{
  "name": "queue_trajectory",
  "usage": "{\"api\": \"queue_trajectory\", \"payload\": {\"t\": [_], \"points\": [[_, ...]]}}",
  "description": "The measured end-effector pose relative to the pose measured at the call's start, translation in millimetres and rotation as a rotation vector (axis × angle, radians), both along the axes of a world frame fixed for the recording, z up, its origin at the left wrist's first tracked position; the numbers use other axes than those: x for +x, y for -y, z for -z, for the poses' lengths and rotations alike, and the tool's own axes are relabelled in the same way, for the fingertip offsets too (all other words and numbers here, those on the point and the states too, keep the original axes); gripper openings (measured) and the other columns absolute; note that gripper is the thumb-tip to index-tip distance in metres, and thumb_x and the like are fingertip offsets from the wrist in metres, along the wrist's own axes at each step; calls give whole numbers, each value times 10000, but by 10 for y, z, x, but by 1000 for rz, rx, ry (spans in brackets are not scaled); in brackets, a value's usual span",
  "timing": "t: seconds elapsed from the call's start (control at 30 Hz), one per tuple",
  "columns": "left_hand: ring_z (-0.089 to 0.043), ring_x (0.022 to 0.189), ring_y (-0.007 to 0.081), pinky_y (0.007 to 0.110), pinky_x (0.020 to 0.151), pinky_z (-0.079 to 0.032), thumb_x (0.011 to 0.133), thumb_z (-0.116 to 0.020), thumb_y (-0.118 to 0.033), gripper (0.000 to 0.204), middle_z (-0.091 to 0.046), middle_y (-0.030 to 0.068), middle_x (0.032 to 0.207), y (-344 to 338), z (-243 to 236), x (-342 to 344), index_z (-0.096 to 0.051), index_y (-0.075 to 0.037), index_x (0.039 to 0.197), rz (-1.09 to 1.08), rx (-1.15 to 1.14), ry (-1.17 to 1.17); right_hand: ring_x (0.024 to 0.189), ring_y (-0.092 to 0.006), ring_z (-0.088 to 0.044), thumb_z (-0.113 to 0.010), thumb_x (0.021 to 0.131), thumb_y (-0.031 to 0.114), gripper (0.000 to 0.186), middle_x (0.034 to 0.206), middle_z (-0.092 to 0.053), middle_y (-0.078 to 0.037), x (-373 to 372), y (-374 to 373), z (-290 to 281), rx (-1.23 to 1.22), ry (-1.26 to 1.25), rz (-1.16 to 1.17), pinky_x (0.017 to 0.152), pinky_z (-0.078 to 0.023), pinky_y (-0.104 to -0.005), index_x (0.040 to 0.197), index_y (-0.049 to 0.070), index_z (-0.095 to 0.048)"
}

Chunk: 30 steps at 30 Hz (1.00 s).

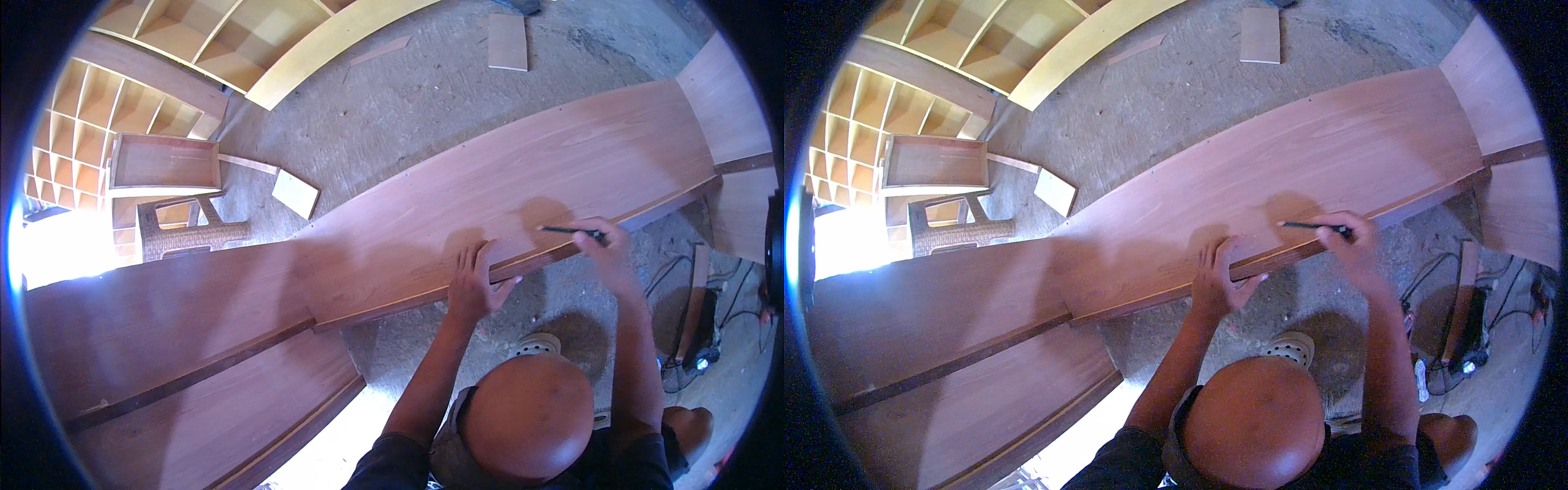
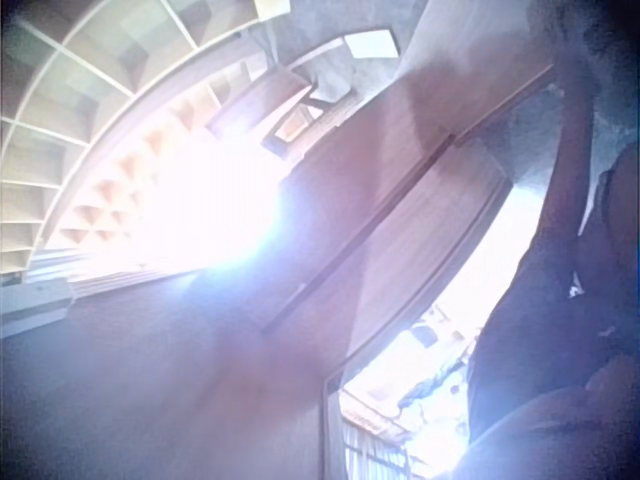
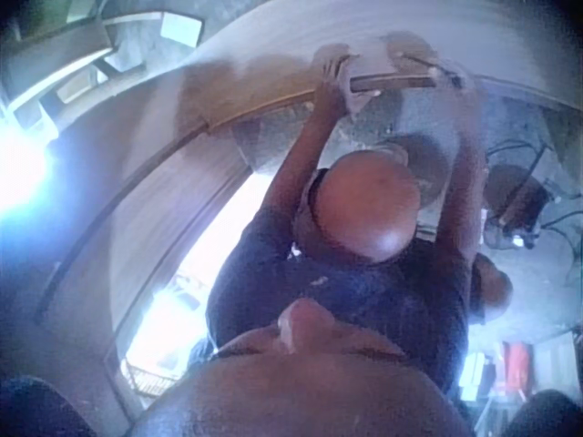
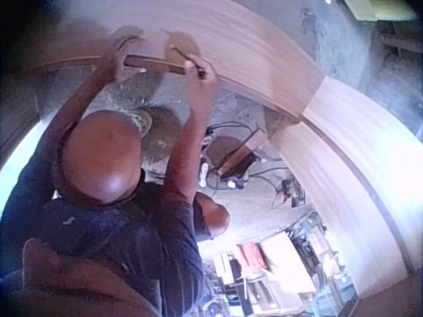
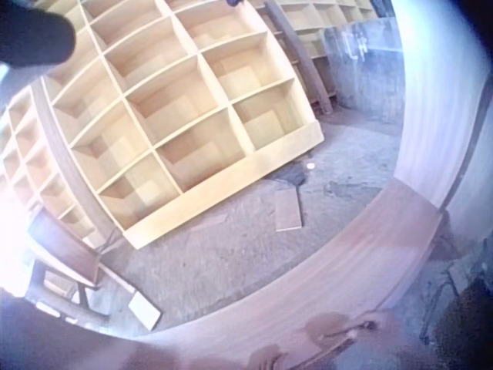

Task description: The person assembles wooden furniture components by hammering a thin wood strip onto a larger panel, measuring with a tape measure, and marking a wood piece with a pencil using a square tool.

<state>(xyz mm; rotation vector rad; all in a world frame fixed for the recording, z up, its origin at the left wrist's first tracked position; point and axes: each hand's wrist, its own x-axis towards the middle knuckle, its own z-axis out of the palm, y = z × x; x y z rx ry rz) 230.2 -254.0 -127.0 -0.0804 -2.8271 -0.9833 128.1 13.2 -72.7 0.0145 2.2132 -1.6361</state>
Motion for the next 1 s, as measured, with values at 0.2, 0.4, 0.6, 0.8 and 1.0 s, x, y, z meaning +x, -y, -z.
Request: {"api": "queue_trajectory", "payload": {"t": [0.2, 0.4, 0.6, 0.8, 1.0], "points": [[-648, 1064, 370, 512, 991, -479, 800, -873, -288, 393, -706, 118, 1106, 1, -7, -33, -706, -76, 1086, 112, 27, 44, 745, -112, -595, -771, 938, 85, 192, 869, -664, -29, -44, -757, 291, -394, 26, 376, 687, -487, -263, 1116, 25, -734], [-660, 1047, 337, 495, 970, -493, 799, -860, -269, 343, -705, 100, 1069, -22, -7, -81, -731, -93, 1064, 143, -35, 7, 710, -121, -592, -796, 916, 77, 167, 824, -655, -25, -22, -1062, 313, -448, -19, 574, 655, -474, -267, 1054, 60, -705], [-681, 979, 331, 487, 925, -499, 754, -895, -245, 354, -729, 98, 1001, -122, 70, -141, -758, -98, 1045, 161, 27, -69, 713, -127, -607, -852, 873, 115, 186, 811, -666, -22, -19, -1215, 215, -358, -54, 700, 656, -475, -284, 986, 80, -709], [-673, 1011, 313, 496, 943, -475, 750, -884, -173, 358, -717, 86, 1041, -191, 18, -130, -731, -70, 1056, 179, -20, -31, 765, -132, -627, -830, 911, 130, 145, 858, -703, -35, 77, -1536, 309, -302, -156, 789, 707, -494, -293, 953, 58, -712], [-682, 1017, 328, 486, 967, -478, 730, -906, -145, 360, -729, 118, 1056, -318, 52, -211, -734, -53, 1033, 168, 29, -9, 800, -142, -641, -702, 1042, 224, 174, 918, -708, -50, 146, -1757, 220, -374, -183, 867, 755, -541, -345, 1037, 50, -701]]}}
